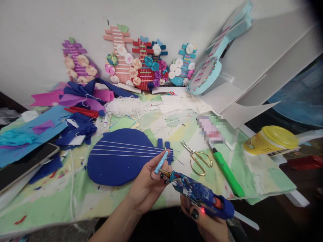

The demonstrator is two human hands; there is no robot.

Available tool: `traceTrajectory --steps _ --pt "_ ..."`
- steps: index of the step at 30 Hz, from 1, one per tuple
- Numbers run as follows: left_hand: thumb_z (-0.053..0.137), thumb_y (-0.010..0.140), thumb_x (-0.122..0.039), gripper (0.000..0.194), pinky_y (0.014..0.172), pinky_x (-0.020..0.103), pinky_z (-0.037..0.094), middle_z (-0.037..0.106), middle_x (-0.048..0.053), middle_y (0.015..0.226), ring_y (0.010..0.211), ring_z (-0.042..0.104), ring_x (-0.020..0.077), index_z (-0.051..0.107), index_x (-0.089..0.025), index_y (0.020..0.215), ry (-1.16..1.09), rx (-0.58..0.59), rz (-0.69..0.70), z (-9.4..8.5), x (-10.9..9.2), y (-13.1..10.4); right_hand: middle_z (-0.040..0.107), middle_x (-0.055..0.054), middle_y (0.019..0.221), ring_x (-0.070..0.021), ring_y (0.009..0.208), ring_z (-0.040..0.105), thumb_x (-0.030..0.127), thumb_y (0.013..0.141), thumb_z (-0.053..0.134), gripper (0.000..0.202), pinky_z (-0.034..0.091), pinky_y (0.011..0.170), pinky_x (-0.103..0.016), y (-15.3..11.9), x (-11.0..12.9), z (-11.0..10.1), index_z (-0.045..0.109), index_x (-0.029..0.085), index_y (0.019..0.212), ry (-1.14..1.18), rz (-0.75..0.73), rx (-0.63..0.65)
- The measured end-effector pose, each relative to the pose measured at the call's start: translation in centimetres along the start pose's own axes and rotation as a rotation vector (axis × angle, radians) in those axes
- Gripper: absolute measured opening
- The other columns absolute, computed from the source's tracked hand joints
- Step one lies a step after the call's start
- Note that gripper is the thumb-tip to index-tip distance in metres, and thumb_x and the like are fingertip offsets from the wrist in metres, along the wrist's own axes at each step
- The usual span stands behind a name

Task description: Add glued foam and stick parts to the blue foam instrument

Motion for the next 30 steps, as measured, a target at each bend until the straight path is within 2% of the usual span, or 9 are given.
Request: traceTrajectory --steps 4,9,14,19,24,27,30 --pt "0.082 0.053 -0.038 0.061 0.061 0.023 0.033 0.04 -0.003 0.067 0.068 0.038 0.011 0.064 -0.02 0.109 0.0 -0.027 -0.008 -0.3 0.1 -0.1 0.069 -0.004 0.073 -0.0212 0.066 0.061 0.031 0.056 0.08 0.035 0.051 0.063 -0.037 0.1 -0.2 -0.1 0.069 0.022 0.088 -0.014 0.005 0.006" --pt "0.082 0.054 -0.038 0.061 0.057 0.022 0.03 0.032 -0.005 0.063 0.062 0.033 0.0095 0.064 -0.019 0.11 0.002 0.007 -0.01 0.1 0.0 0.0 0.069 -0.008 0.084 -0.0269 0.076 0.063 0.03 0.052 0.081 0.045 0.051 0.07 -0.043 0.2 0.2 0.0 0.068 0.022 0.094 -0.054 -0.06 0.049" --pt "0.082 0.055 -0.036 0.058 0.06 0.023 0.031 0.039 -0.003 0.067 0.063 0.036 0.0094 0.065 -0.02 0.108 -0.002 -0.016 -0.008 -0.1 0.0 0.0 0.069 -0.007 0.083 -0.0269 0.078 0.063 0.03 0.058 0.078 0.036 0.049 0.076 -0.047 0.2 0.4 -0.1 0.068 0.022 0.092 -0.065 -0.069 0.037" --pt "0.082 0.054 -0.037 0.062 0.057 0.022 0.031 0.035 -0.004 0.063 0.062 0.034 0.0092 0.064 -0.018 0.11 -0.016 0.004 -0.01 0.0 0.0 -0.1 0.069 -0.009 0.086 -0.0288 0.08 0.063 0.035 0.053 0.08 0.046 0.049 0.075 -0.046 0.2 0.3 0.2 0.068 0.021 0.095 -0.083 -0.092 0.054" --pt "0.083 0.052 -0.036 0.059 0.062 0.024 0.034 0.042 -0.003 0.07 0.063 0.036 0.0084 0.067 -0.021 0.106 -0.04 -0.028 -0.033 -0.3 0.2 -0.2 0.069 -0.005 0.082 -0.0231 0.074 0.063 0.031 0.06 0.077 0.032 0.05 0.072 -0.04 -0.1 -0.3 -0.6 0.069 0.024 0.09 -0.07 -0.047 -0.011" --pt "0.082 0.053 -0.036 0.057 0.061 0.024 0.034 0.044 -0.003 0.069 0.061 0.037 0.008 0.067 -0.022 0.105 -0.043 -0.016 -0.031 -0.2 0.2 -0.2 0.07 -0.005 0.082 -0.0244 0.077 0.063 0.028 0.057 0.079 0.033 0.05 0.073 -0.04 -0.2 -0.5 -0.9 0.069 0.024 0.088 -0.034 -0.033 -0.033" --pt "0.082 0.054 -0.035 0.049 0.06 0.023 0.034 0.041 -0.004 0.064 0.059 0.034 0.0075 0.069 -0.023 0.1 -0.062 0.005 -0.021 0.2 0.1 -0.2 0.07 -0.005 0.079 -0.0246 0.074 0.064 0.029 0.062 0.076 0.027 0.052 0.069 -0.041 -0.1 -0.6 -0.9 0.069 0.024 0.088 -0.02 -0.04 -0.002"
Point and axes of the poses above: each hand's wrist, its own y-axis towards the middle knuckle, its own z-axis out of the palm, x = y × z, the point moved 9 cm from there along y, towards the middle knuckle
